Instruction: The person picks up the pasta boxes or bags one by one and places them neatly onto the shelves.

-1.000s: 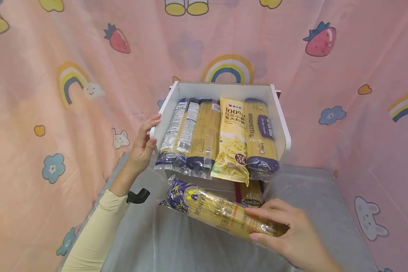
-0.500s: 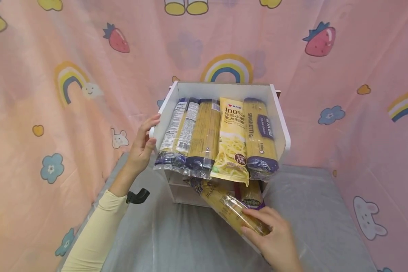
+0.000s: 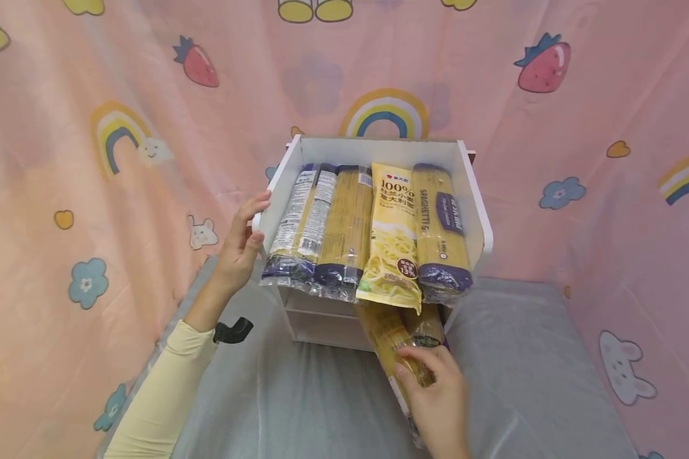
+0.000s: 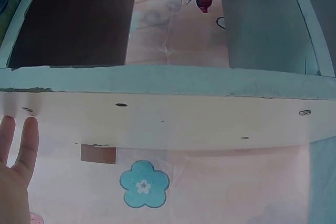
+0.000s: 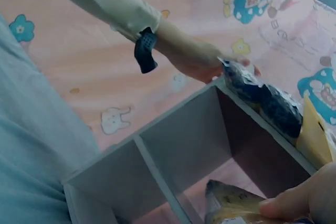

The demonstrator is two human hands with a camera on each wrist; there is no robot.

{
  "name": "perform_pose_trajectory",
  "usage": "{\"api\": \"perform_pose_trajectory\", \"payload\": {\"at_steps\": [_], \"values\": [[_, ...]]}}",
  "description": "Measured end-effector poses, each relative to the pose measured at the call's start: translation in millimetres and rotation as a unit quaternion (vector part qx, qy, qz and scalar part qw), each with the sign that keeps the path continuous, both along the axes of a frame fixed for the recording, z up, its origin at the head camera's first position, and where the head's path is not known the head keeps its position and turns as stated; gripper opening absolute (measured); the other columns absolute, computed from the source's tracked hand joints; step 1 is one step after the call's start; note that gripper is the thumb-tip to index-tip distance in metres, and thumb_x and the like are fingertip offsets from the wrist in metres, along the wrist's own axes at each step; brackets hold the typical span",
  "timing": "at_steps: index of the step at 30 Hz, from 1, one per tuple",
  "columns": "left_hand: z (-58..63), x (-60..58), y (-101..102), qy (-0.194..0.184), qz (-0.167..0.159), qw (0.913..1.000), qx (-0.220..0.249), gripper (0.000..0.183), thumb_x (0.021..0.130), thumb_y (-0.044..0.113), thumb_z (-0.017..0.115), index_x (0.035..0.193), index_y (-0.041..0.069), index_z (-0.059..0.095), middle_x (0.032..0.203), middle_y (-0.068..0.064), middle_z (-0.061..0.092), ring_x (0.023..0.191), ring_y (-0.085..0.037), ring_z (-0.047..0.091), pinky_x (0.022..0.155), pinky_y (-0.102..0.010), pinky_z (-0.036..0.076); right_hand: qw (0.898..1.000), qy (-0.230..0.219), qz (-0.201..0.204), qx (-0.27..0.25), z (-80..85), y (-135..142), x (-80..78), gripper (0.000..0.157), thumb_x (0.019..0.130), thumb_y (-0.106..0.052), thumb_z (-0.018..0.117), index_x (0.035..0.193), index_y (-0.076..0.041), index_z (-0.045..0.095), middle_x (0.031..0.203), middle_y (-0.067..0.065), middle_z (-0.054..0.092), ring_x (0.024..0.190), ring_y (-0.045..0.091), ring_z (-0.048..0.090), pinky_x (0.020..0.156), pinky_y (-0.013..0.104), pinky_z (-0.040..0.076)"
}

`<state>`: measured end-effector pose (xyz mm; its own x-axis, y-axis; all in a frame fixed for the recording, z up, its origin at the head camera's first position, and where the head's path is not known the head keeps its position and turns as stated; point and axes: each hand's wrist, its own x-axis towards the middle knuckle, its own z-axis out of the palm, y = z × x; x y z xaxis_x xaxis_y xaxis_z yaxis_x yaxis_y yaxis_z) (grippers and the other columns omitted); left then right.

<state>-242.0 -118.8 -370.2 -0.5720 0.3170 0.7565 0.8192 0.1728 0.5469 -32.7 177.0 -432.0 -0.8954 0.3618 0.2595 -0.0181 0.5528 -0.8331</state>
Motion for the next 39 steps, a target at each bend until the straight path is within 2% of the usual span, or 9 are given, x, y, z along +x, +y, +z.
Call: {"api": "perform_pose_trajectory", "payload": {"at_steps": [3, 8, 13, 18, 25, 30, 34, 36, 39], "values": [[-0.3, 0.1, 0, -0.001, -0.001, 1.0000, -0.001, 0.064, 0.102, 0.054, 0.037, 0.142, 0.004, 0.038, 0.158, -0.015, 0.034, 0.140, -0.022, 0.036, 0.093, -0.029, 0.044, 1.000, -0.001, -0.020, 0.021, -2.6, -6, -3.2, 0.029, 0.072, 0.001, 0.085, 0.093, -0.019, 0.078, 0.075, -0.003, 0.053, 0.062, 0.007, 0.036, 0.057, 0.022, 0.031], [-0.4, 0.7, -1, -0.002, 0.006, 1.0000, -0.007, 0.064, 0.102, 0.055, 0.036, 0.142, 0.005, 0.038, 0.158, -0.014, 0.034, 0.141, -0.022, 0.033, 0.093, -0.030, 0.041, 0.993, -0.059, -0.025, 0.097, -0.5, -13, -6.9, 0.026, 0.077, -0.011, 0.084, 0.099, -0.023, 0.079, 0.075, -0.002, 0.054, 0.056, 0.007, 0.030, 0.051, 0.022, 0.027], [-0.9, 1.2, -2, -0.001, 0.005, 1.0000, -0.005, 0.065, 0.102, 0.055, 0.036, 0.143, 0.004, 0.037, 0.158, -0.015, 0.034, 0.141, -0.023, 0.033, 0.092, -0.031, 0.042, 0.983, -0.116, 0.014, 0.138, 2.2, -15, -10.2, 0.030, 0.081, -0.022, 0.081, 0.111, -0.022, 0.077, 0.073, 0.001, 0.044, 0.053, 0.009, 0.027, 0.047, 0.023, 0.025], [-2.3, 0.9, -1, 0.000, 0.011, 0.9999, -0.010, 0.064, 0.102, 0.055, 0.036, 0.143, 0.006, 0.038, 0.158, -0.014, 0.035, 0.140, -0.022, 0.035, 0.093, -0.033, 0.042, 0.978, -0.141, 0.071, 0.134, -1.4, -17, -14.9, 0.037, 0.085, -0.028, 0.078, 0.121, -0.024, 0.072, 0.084, 0.004, 0.057, 0.061, 0.011, 0.041, 0.053, 0.026, 0.035], [-1.7, 0.5, 1, -0.001, 0.004, 1.0000, -0.006, 0.064, 0.102, 0.054, 0.036, 0.143, 0.006, 0.038, 0.158, -0.014, 0.035, 0.141, -0.023, 0.036, 0.094, -0.032, 0.045, 0.985, -0.105, 0.089, 0.107, -12.9, -22, -13.7, 0.022, 0.089, -0.025, 0.073, 0.111, -0.028, 0.075, 0.072, -0.003, 0.048, 0.060, 0.008, 0.036, 0.054, 0.025, 0.031], [-1.5, 0.5, 0, -0.003, 0.006, 1.0000, -0.004, 0.063, 0.102, 0.055, 0.036, 0.142, 0.006, 0.038, 0.158, -0.014, 0.035, 0.140, -0.021, 0.035, 0.095, -0.030, 0.047, 0.996, -0.052, 0.064, 0.032, -20.0, -25, -14.7, 0.012, 0.085, -0.019, 0.078, 0.096, -0.022, 0.078, 0.083, -0.002, 0.066, 0.071, 0.010, 0.054, 0.067, 0.028, 0.047], [-1.8, -0.3, 0, 0.003, 0.011, 0.9999, -0.008, 0.063, 0.102, 0.055, 0.036, 0.143, 0.006, 0.039, 0.157, -0.014, 0.035, 0.141, -0.022, 0.034, 0.095, -0.033, 0.046, 0.995, -0.073, 0.058, -0.040, -22.5, -26, -16.0, 0.005, 0.084, -0.017, 0.079, 0.088, -0.019, 0.077, 0.093, 0.002, 0.070, 0.070, 0.008, 0.048, 0.065, 0.024, 0.043], [-1.4, -0.5, 0, 0.006, 0.012, 0.9999, -0.008, 0.063, 0.102, 0.054, 0.036, 0.143, 0.006, 0.039, 0.157, -0.014, 0.036, 0.141, -0.023, 0.034, 0.095, -0.035, 0.045, 0.993, -0.088, 0.053, -0.052, -21.5, -27, -16.8, 0.006, 0.084, -0.019, 0.079, 0.089, -0.018, 0.077, 0.096, 0.003, 0.072, 0.076, 0.006, 0.052, 0.074, 0.027, 0.048], [-0.6, -0.5, 0, 0.009, 0.011, 0.9999, -0.009, 0.063, 0.102, 0.053, 0.035, 0.143, 0.005, 0.039, 0.157, -0.015, 0.036, 0.141, -0.024, 0.034, 0.094, -0.039, 0.044, 0.990, -0.115, 0.055, -0.060, -17.9, -27, -17.2, 0.012, 0.082, -0.025, 0.081, 0.092, -0.018, 0.078, 0.097, 0.003, 0.071, 0.071, 0.004, 0.047, 0.068, 0.026, 0.044]]}}
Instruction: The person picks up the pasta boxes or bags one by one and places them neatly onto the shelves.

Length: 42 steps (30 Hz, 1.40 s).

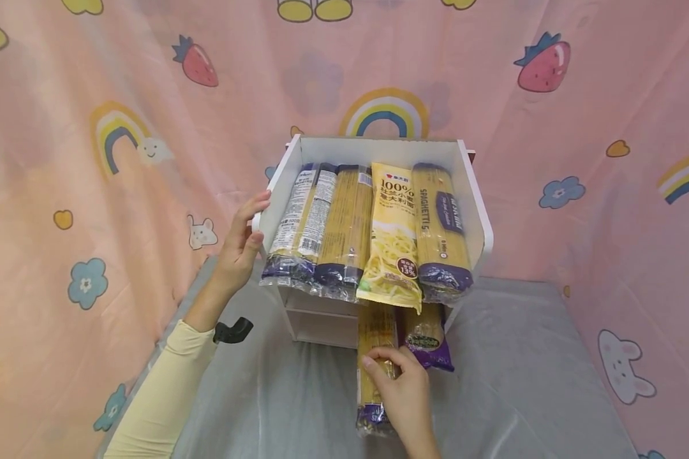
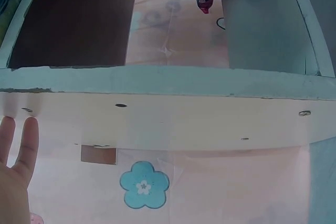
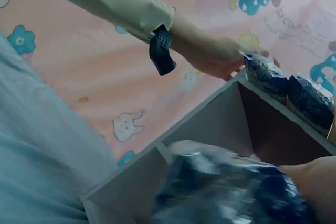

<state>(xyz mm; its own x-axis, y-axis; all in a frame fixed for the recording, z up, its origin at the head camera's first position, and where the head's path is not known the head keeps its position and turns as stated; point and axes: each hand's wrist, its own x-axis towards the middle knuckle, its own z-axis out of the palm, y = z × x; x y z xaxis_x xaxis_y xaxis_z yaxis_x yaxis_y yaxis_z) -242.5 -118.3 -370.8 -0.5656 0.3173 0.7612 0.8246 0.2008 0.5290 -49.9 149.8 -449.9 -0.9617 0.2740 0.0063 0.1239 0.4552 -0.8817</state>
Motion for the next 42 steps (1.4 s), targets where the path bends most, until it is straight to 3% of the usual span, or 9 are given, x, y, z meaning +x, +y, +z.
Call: {"api": "perform_pose_trajectory", "payload": {"at_steps": [3, 6, 11, 15, 18, 24, 32, 36, 42], "values": [[1.3, 0.9, 0, 0.000, 0.000, 1.0000, -0.001, 0.063, 0.102, 0.053, 0.035, 0.143, 0.005, 0.039, 0.157, -0.015, 0.036, 0.141, -0.025, 0.034, 0.094, -0.041, 0.043, 0.999, -0.037, 0.033, 0.005, 4.6, 0, 0.2, 0.021, 0.079, -0.030, 0.083, 0.098, -0.021, 0.077, 0.089, 0.001, 0.063, 0.066, 0.005, 0.043, 0.064, 0.024, 0.042], [2.7, 1.4, 0, 0.000, 0.002, 1.0000, -0.003, 0.063, 0.102, 0.053, 0.034, 0.143, 0.006, 0.039, 0.157, -0.015, 0.036, 0.142, -0.025, 0.033, 0.094, -0.041, 0.043, 0.996, -0.055, 0.069, 0.007, 6.6, -1, 0.1, 0.025, 0.079, -0.025, 0.083, 0.102, -0.021, 0.076, 0.085, 0.000, 0.055, 0.063, 0.007, 0.040, 0.058, 0.023, 0.036], [2.4, 1.2, -1, -0.002, 0.003, 1.0000, -0.008, 0.062, 0.102, 0.053, 0.034, 0.142, 0.006, 0.039, 0.157, -0.015, 0.035, 0.142, -0.026, 0.034, 0.095, -0.043, 0.044, 0.998, 0.009, 0.060, 0.017, 2.0, -4, -2.7, 0.021, 0.082, -0.009, 0.078, 0.100, -0.018, 0.076, 0.074, -0.002, 0.053, 0.061, 0.004, 0.040, 0.057, 0.021, 0.036], [1.8, 1.0, 0, -0.002, 0.004, 1.0000, -0.006, 0.062, 0.102, 0.054, 0.034, 0.142, 0.007, 0.039, 0.157, -0.015, 0.036, 0.141, -0.026, 0.034, 0.095, -0.043, 0.044, 0.995, 0.071, 0.030, 0.056, -0.3, -2, -6.9, 0.015, 0.087, -0.007, 0.073, 0.095, -0.019, 0.076, 0.058, -0.005, 0.045, 0.050, 0.002, 0.034, 0.048, 0.020, 0.031], [1.2, 0.6, 0, 0.001, 0.004, 1.0000, -0.004, 0.063, 0.102, 0.054, 0.034, 0.142, 0.006, 0.039, 0.157, -0.015, 0.036, 0.141, -0.026, 0.034, 0.095, -0.040, 0.043, 0.994, 0.079, 0.022, 0.074, 0.6, 2, -9.4, 0.014, 0.090, -0.008, 0.070, 0.095, -0.019, 0.077, 0.055, -0.006, 0.049, 0.045, 0.001, 0.031, 0.044, 0.021, 0.029], [0.6, -0.4, 1, 0.005, -0.005, 1.0000, 0.001, 0.063, 0.102, 0.053, 0.035, 0.142, 0.005, 0.039, 0.156, -0.017, 0.036, 0.141, -0.025, 0.034, 0.093, -0.037, 0.043, 0.998, 0.032, 0.044, 0.036, 6.5, 11, -12.3, 0.014, 0.093, -0.013, 0.068, 0.102, -0.013, 0.078, 0.069, 0.001, 0.069, 0.043, 0.002, 0.034, 0.041, 0.022, 0.032], [-0.3, -0.5, 1, 0.004, -0.011, 0.9999, 0.009, 0.064, 0.102, 0.053, 0.035, 0.142, 0.003, 0.039, 0.156, -0.018, 0.035, 0.141, -0.021, 0.032, 0.092, -0.031, 0.042, 0.997, -0.029, 0.063, 0.034, 15.6, 17, -19.5, 0.012, 0.092, -0.015, 0.069, 0.097, -0.011, 0.078, 0.080, 0.004, 0.074, 0.049, 0.005, 0.044, 0.047, 0.022, 0.040], [-0.2, -0.1, 1, 0.003, -0.010, 0.9999, 0.010, 0.064, 0.102, 0.053, 0.035, 0.142, 0.002, 0.038, 0.156, -0.018, 0.035, 0.140, -0.021, 0.033, 0.092, -0.031, 0.043, 0.997, 0.029, 0.024, 0.069, 11.7, 13, -25.2, 0.011, 0.092, -0.011, 0.069, 0.095, -0.006, 0.078, 0.072, 0.006, 0.071, 0.051, 0.003, 0.045, 0.049, 0.022, 0.040], [0.1, 0.1, 1, -0.002, -0.007, 0.9999, 0.009, 0.065, 0.102, 0.054, 0.034, 0.142, 0.003, 0.038, 0.156, -0.017, 0.035, 0.140, -0.021, 0.033, 0.093, -0.031, 0.043, 0.986, 0.129, -0.035, 0.105, 3.1, 9, -30.3, 0.005, 0.086, -0.010, 0.076, 0.086, -0.007, 0.080, 0.076, 0.009, 0.076, 0.056, -0.002, 0.053, 0.052, 0.019, 0.043]]}}
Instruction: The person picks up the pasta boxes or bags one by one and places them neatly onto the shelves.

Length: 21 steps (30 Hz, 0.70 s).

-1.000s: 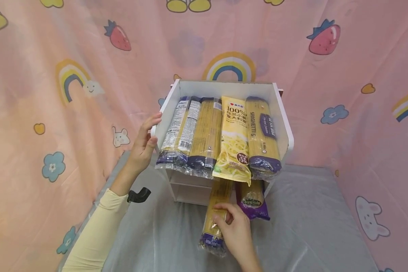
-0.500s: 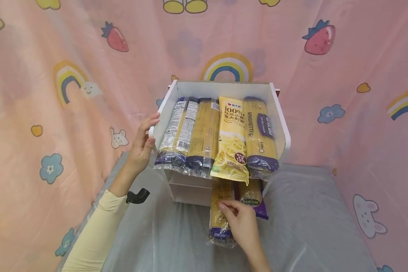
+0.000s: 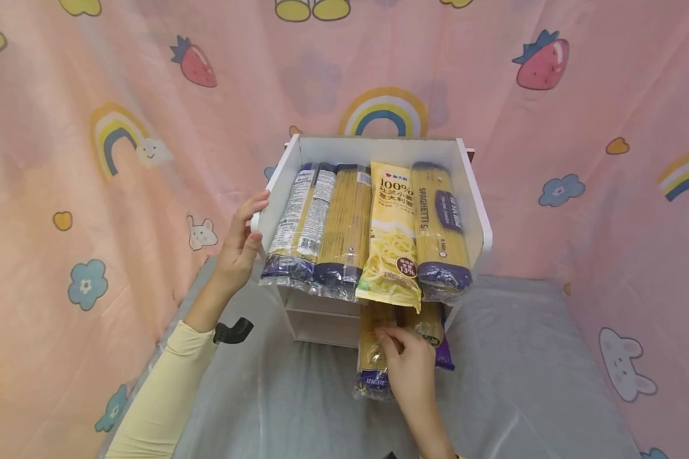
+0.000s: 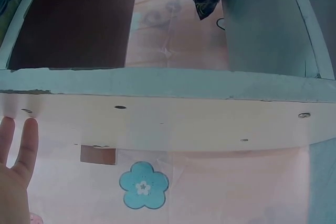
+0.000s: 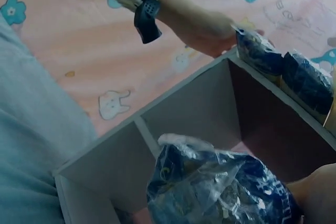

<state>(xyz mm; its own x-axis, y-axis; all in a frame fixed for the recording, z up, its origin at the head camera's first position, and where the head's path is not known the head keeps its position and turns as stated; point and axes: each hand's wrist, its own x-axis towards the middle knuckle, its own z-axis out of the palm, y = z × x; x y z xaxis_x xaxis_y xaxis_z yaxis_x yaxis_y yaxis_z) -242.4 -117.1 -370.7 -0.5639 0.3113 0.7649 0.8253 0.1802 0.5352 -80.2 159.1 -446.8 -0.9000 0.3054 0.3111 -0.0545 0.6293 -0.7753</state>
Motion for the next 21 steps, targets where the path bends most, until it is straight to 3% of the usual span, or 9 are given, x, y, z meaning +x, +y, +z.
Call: {"api": "perform_pose_trajectory", "payload": {"at_steps": [2, 6, 11, 13, 16, 20, 21], "values": [[0.1, 0.0, 0, 0.001, 0.000, 1.0000, 0.003, 0.066, 0.102, 0.055, 0.034, 0.141, 0.002, 0.038, 0.156, -0.018, 0.035, 0.141, -0.022, 0.033, 0.092, -0.031, 0.043, 1.000, 0.023, -0.006, 0.007, -1.6, 0, 0.4, 0.004, 0.082, -0.011, 0.079, 0.082, -0.007, 0.080, 0.077, 0.009, 0.077, 0.059, -0.001, 0.058, 0.054, 0.017, 0.045], [0.5, -0.1, 1, 0.002, -0.005, 1.0000, 0.006, 0.066, 0.101, 0.055, 0.035, 0.141, 0.002, 0.038, 0.155, -0.018, 0.035, 0.140, -0.022, 0.033, 0.091, -0.032, 0.044, 0.998, 0.053, -0.006, 0.020, -3.3, 1, 3.8, 0.008, 0.077, -0.015, 0.084, 0.075, -0.008, 0.080, 0.068, 0.005, 0.072, 0.056, -0.001, 0.055, 0.052, 0.014, 0.042], [-0.1, 0.1, 1, -0.001, -0.003, 1.0000, 0.004, 0.065, 0.102, 0.055, 0.034, 0.141, 0.003, 0.038, 0.156, -0.018, 0.035, 0.138, -0.022, 0.033, 0.092, -0.030, 0.044, 1.000, 0.024, 0.013, 0.008, -5.0, 2, 11.2, 0.013, 0.074, -0.016, 0.087, 0.083, -0.009, 0.080, 0.070, -0.001, 0.063, 0.059, -0.003, 0.050, 0.053, 0.015, 0.044], [-0.4, 0.1, 1, 0.000, -0.005, 1.0000, 0.005, 0.065, 0.102, 0.054, 0.034, 0.141, 0.003, 0.038, 0.156, -0.019, 0.035, 0.137, -0.021, 0.033, 0.090, -0.028, 0.044, 0.999, -0.007, 0.029, 0.010, -7.1, 3, 17.4, 0.028, 0.071, -0.021, 0.088, 0.096, -0.011, 0.080, 0.078, -0.002, 0.060, 0.066, 0.000, 0.051, 0.059, 0.016, 0.047], [-0.5, 0.4, 2, 0.003, -0.006, 1.0000, 0.004, 0.065, 0.102, 0.054, 0.034, 0.141, 0.003, 0.038, 0.156, -0.019, 0.035, 0.137, -0.019, 0.033, 0.088, -0.027, 0.043, 0.996, -0.038, 0.070, 0.035, -13.3, 5, 31.7, 0.060, 0.066, -0.031, 0.091, 0.121, -0.015, 0.072, 0.100, 0.001, 0.056, 0.087, 0.009, 0.054, 0.076, 0.030, 0.053], [-0.1, 0.5, 2, 0.003, -0.004, 1.0000, 0.006, 0.066, 0.102, 0.054, 0.034, 0.141, 0.001, 0.038, 0.155, -0.019, 0.035, 0.138, -0.018, 0.033, 0.088, -0.028, 0.043, 0.989, -0.003, 0.117, 0.087, -26.2, 8, 47.9, 0.088, 0.058, -0.033, 0.094, 0.137, -0.018, 0.059, 0.124, 0.007, 0.050, 0.113, 0.018, 0.048, 0.087, 0.050, 0.051], [0.0, 0.5, 3, 0.002, -0.003, 1.0000, 0.007, 0.066, 0.102, 0.054, 0.034, 0.141, 0.001, 0.038, 0.155, -0.019, 0.035, 0.138, -0.018, 0.033, 0.089, -0.029, 0.043, 0.987, 0.012, 0.121, 0.101, -29.6, 8, 50.0, 0.090, 0.056, -0.032, 0.094, 0.138, -0.017, 0.058, 0.127, 0.008, 0.049, 0.116, 0.018, 0.046, 0.087, 0.049, 0.051]]}}
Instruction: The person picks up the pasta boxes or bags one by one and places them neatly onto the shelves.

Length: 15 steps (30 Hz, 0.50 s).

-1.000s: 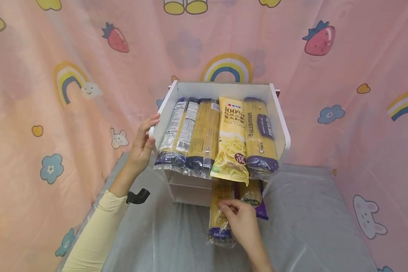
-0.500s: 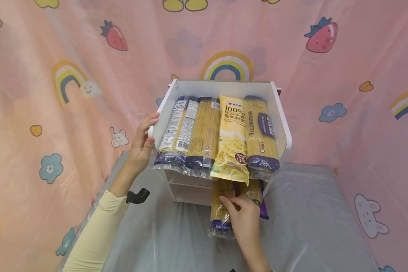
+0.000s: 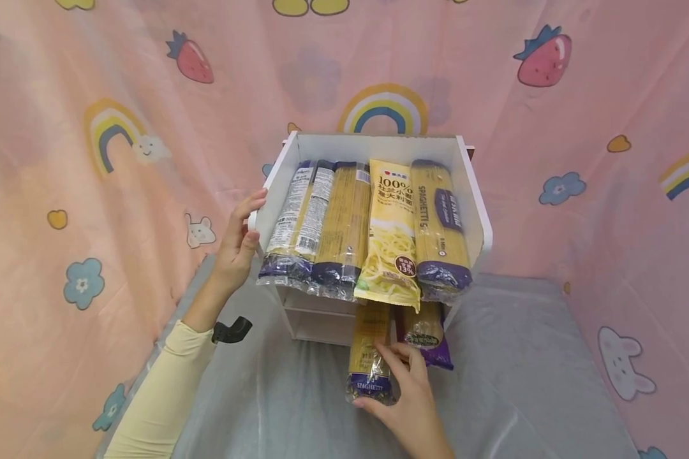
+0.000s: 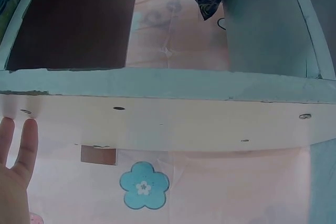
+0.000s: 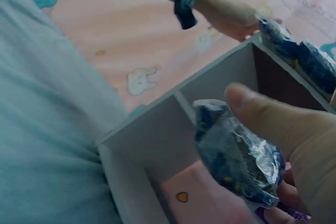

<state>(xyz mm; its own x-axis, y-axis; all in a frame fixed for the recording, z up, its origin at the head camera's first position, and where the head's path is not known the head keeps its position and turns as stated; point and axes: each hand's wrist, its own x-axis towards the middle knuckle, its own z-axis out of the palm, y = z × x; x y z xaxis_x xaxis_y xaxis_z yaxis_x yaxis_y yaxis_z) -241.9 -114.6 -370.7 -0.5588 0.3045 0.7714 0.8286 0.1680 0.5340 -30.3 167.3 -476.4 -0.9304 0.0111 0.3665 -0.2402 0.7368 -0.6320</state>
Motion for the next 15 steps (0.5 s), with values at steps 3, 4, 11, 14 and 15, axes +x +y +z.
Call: {"api": "perform_pose_trajectory", "payload": {"at_steps": [3, 4, 11, 14, 15], "values": [[0.6, 0.0, 0, -0.002, 0.001, 1.0000, 0.001, 0.065, 0.102, 0.054, 0.035, 0.141, 0.001, 0.038, 0.156, -0.019, 0.035, 0.138, -0.018, 0.033, 0.092, -0.031, 0.043, 0.999, 0.048, -0.001, 0.026, -8.3, -1, 1.6, 0.093, 0.051, -0.028, 0.096, 0.136, -0.019, 0.060, 0.129, 0.010, 0.050, 0.116, 0.013, 0.042, 0.089, 0.031, 0.047], [0.5, -0.2, 0, -0.002, 0.001, 1.0000, 0.000, 0.065, 0.102, 0.054, 0.035, 0.141, 0.001, 0.038, 0.156, -0.018, 0.035, 0.138, -0.019, 0.033, 0.093, -0.032, 0.043, 0.998, 0.062, -0.003, 0.031, -10.5, -2, 1.4, 0.092, 0.050, -0.028, 0.096, 0.135, -0.019, 0.061, 0.128, 0.011, 0.050, 0.115, 0.012, 0.042, 0.089, 0.025, 0.044], [-1.2, -0.8, -1, 0.000, 0.004, 1.0000, -0.007, 0.064, 0.103, 0.053, 0.034, 0.142, 0.002, 0.038, 0.157, -0.018, 0.034, 0.140, -0.020, 0.032, 0.091, -0.040, 0.041, 0.993, 0.112, -0.023, 0.035, -18.2, -6, -0.6, 0.088, 0.046, -0.029, 0.096, 0.129, -0.019, 0.066, 0.121, 0.013, 0.055, 0.105, 0.009, 0.043, 0.087, 0.013, 0.035], [-1.3, -0.6, -1, 0.000, 0.004, 1.0000, -0.006, 0.065, 0.103, 0.053, 0.034, 0.142, 0.002, 0.038, 0.157, -0.017, 0.034, 0.139, -0.020, 0.032, 0.092, -0.042, 0.042, 0.990, 0.128, -0.035, 0.047, -19.3, -8, -1.0, 0.085, 0.050, -0.033, 0.095, 0.129, -0.020, 0.067, 0.119, 0.013, 0.056, 0.102, 0.012, 0.044, 0.085, 0.019, 0.036], [-1.2, -0.7, -1, 0.000, 0.005, 1.0000, -0.007, 0.065, 0.103, 0.053, 0.033, 0.142, 0.003, 0.038, 0.157, -0.017, 0.034, 0.139, -0.020, 0.032, 0.092, -0.042, 0.042, 0.989, 0.134, -0.040, 0.052, -19.7, -8, -1.3, 0.083, 0.052, -0.036, 0.093, 0.129, -0.020, 0.067, 0.118, 0.013, 0.057, 0.100, 0.013, 0.045, 0.084, 0.021, 0.036]]}}
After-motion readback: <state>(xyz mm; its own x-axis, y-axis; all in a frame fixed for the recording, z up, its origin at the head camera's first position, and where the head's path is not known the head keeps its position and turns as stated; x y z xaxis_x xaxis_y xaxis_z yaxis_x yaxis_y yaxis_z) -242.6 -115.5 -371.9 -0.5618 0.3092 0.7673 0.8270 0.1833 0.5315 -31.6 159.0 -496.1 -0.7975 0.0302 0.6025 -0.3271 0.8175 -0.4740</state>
